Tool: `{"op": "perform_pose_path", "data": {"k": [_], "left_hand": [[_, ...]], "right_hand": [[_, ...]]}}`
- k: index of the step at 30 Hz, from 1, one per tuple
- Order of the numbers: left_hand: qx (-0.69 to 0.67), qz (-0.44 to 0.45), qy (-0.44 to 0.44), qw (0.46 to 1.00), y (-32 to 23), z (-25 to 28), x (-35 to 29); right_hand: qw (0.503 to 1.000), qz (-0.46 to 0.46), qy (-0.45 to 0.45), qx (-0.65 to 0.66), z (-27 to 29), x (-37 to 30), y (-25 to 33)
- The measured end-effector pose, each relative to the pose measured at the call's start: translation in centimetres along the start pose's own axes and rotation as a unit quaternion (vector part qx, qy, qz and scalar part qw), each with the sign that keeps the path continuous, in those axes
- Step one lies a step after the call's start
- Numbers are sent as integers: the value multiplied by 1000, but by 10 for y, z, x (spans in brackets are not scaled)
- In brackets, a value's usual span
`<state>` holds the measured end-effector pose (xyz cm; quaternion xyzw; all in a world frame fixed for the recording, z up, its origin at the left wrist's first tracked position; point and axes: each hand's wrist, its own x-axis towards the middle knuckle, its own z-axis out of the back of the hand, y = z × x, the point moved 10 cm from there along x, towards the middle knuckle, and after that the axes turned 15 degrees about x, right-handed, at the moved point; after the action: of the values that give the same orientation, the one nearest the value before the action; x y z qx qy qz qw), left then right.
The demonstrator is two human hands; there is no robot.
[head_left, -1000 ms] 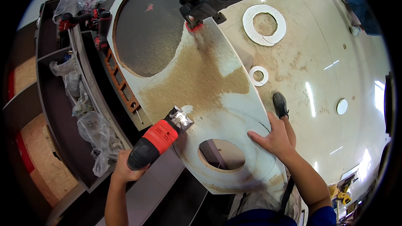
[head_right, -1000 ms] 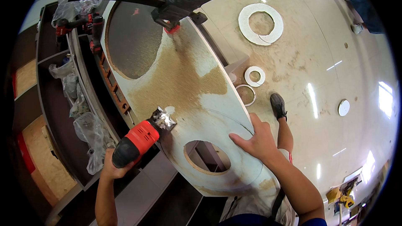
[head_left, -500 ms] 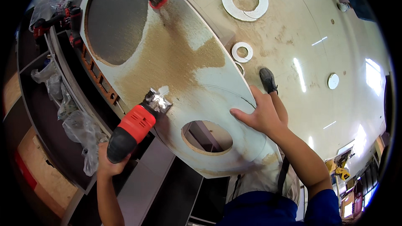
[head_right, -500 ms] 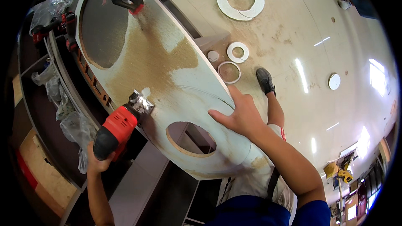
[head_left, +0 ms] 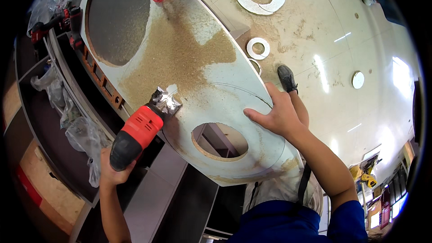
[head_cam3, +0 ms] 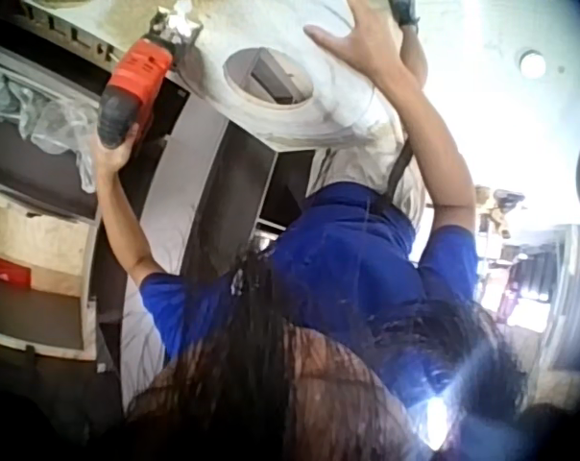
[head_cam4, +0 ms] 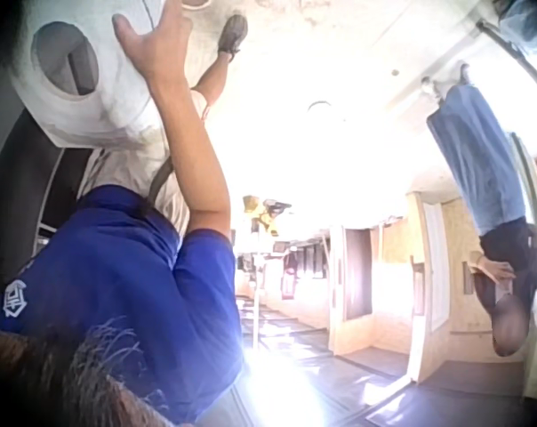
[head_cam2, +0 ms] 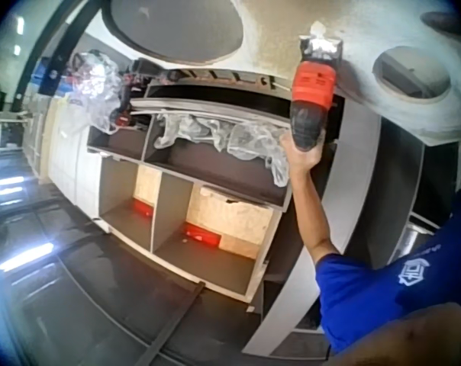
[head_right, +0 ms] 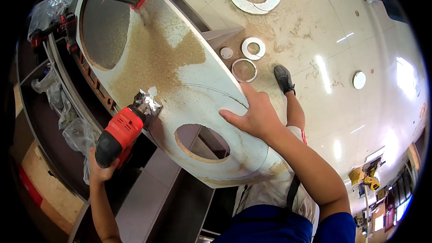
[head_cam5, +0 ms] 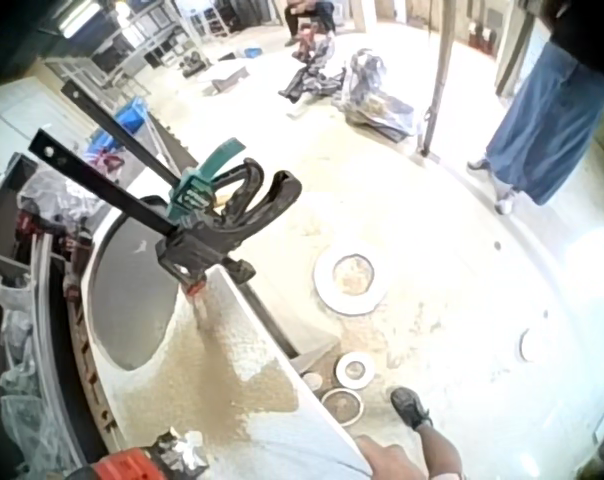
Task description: The person uses a red oscillating multi-tool to cut along a marked circular line on a large white board. The person holds the board steady with one hand while guiding the tool with the other, producing sawdust as the cut progresses.
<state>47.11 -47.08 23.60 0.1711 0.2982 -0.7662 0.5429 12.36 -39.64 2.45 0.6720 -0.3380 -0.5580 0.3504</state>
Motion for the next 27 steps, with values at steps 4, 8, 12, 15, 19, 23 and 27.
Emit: {"op": "perform_pose_path", "data": {"k": [4, 8, 12, 15, 19, 23, 27], "left_hand": [[4, 1, 9, 1000, -3, 2, 3], [15, -12, 10, 1000, -5, 3, 6], [14, -11, 16, 1000, 0, 0, 4], [23, -19, 22, 999, 1, 2, 6], [17, -15, 21, 1000, -4, 4, 10], [6, -4, 22, 1000, -7, 7, 13], [3, -10, 34, 999, -9, 9, 14]], "right_hand": [[1000, -8, 1, -5, 1, 1, 0], [999, -28, 3, -17, 1, -1, -4], [999, -22, -4, -36, 2, 0, -1], [997, -10, -18, -80, 3, -1, 4], [999, -22, -4, -41, 1, -1, -9], [999, -32, 3, -34, 0, -1, -10], [999, -34, -5, -42, 2, -3, -11]]}}
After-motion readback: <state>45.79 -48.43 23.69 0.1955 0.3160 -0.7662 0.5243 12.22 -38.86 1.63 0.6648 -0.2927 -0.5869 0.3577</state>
